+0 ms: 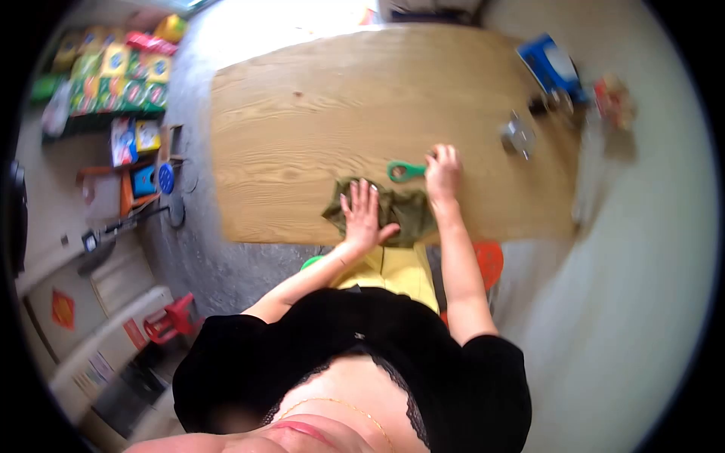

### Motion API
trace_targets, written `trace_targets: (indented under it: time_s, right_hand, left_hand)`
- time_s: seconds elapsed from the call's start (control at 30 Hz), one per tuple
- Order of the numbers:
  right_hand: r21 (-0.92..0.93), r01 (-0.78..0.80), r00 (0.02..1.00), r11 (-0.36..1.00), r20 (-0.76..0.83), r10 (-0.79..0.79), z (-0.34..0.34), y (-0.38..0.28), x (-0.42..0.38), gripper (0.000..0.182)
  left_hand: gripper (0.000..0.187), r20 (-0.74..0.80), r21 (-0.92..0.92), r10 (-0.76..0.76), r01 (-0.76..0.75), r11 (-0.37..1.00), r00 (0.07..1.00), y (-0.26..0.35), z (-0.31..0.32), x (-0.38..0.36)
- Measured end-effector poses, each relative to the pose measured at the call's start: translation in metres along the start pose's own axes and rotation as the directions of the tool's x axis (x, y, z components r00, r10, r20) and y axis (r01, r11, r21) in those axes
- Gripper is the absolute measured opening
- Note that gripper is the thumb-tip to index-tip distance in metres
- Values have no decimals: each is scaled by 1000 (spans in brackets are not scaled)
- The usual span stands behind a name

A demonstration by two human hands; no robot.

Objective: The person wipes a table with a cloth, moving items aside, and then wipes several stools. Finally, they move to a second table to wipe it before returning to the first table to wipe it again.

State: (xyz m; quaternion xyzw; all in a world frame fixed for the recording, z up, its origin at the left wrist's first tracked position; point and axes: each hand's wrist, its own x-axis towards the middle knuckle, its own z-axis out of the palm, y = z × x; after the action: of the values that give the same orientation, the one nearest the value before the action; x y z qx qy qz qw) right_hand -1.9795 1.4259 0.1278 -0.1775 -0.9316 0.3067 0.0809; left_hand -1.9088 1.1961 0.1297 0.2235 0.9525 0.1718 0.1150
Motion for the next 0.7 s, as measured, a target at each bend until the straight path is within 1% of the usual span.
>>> trace_targets:
  time_s: [0.03, 0.07, 0.1, 0.17, 0.23, 0.3, 0.33, 0.37, 0.4, 0.43, 0.47, 0.5, 0.53, 0.57, 0.63, 0.7]
  right_hand:
    - [-10, 16, 1000, 1000, -21, -16, 2, 2, 2, 21]
    - [-59, 34, 999, 998, 15, -33, 2, 7, 7, 23]
    - [-145, 68, 996, 987, 61, -59, -4, 3, 12, 23]
    - [-96, -58, 980, 994, 183, 75, -12, -8, 17, 21]
    - [-66, 70, 991, 995, 119, -62, -10, -26, 12, 20]
    - [188, 62, 975, 980, 200, -99, 0, -28, 5, 16]
    - [407, -108, 946, 907, 321, -31, 7, -33, -3, 14]
    - [568, -302, 889, 765, 458, 10, 13, -43, -16, 12]
    - [615, -477, 806, 628, 591, 34, 11, -60, -26, 13]
    - [607, -642, 699, 468, 714, 34, 9, -72, -36, 14]
    - [547, -777, 590, 311, 805, 58, 9, -76, -42, 16]
    - [456, -879, 467, 142, 882, 60, 10, -79, -44, 19]
    - [394, -919, 395, 37, 919, 25, 12, -84, -44, 23]
    - [368, -930, 369, 17, 929, 42, 13, -85, -45, 25]
    - [324, -946, 323, 4, 945, 54, 17, -88, -44, 22]
    - [323, -946, 323, 6, 944, 70, 25, -92, -42, 20]
  left_hand:
    - [115, -8, -15, -3, 3, 1000, 1000, -2, 5, 0]
    - [114, -11, -34, 0, -1, 999, 1000, -2, 5, 0]
    - [113, -17, -57, 3, -4, 998, 1000, -1, 2, 1]
    - [112, -42, -36, 14, -15, 999, 999, 2, 0, 0]
    - [108, -53, -32, 5, -7, 999, 999, 2, 3, -2]
    - [106, -61, -82, 24, -29, 996, 998, -2, -2, -2]
    - [105, -72, -91, 18, -25, 996, 997, -5, -1, -3]
    - [104, -84, -112, 11, -21, 993, 996, -7, -3, -3]
    - [103, -107, -124, 12, -25, 992, 994, -11, -6, -3]
    - [102, -127, -136, 12, -29, 990, 992, -15, -6, -3]
    - [101, -142, -160, -11, -12, 987, 990, -21, -7, -3]
    - [100, -156, -180, -32, 3, 984, 987, -28, -7, -1]
    - [100, -181, -194, -68, 32, 980, 981, -35, -9, 0]
    - [98, -190, -185, -98, 63, 981, 977, -41, -8, 0]
    - [96, -196, -184, -118, 81, 980, 974, -50, -11, 0]
    - [95, -199, -169, -100, 66, 983, 975, -54, -11, -1]
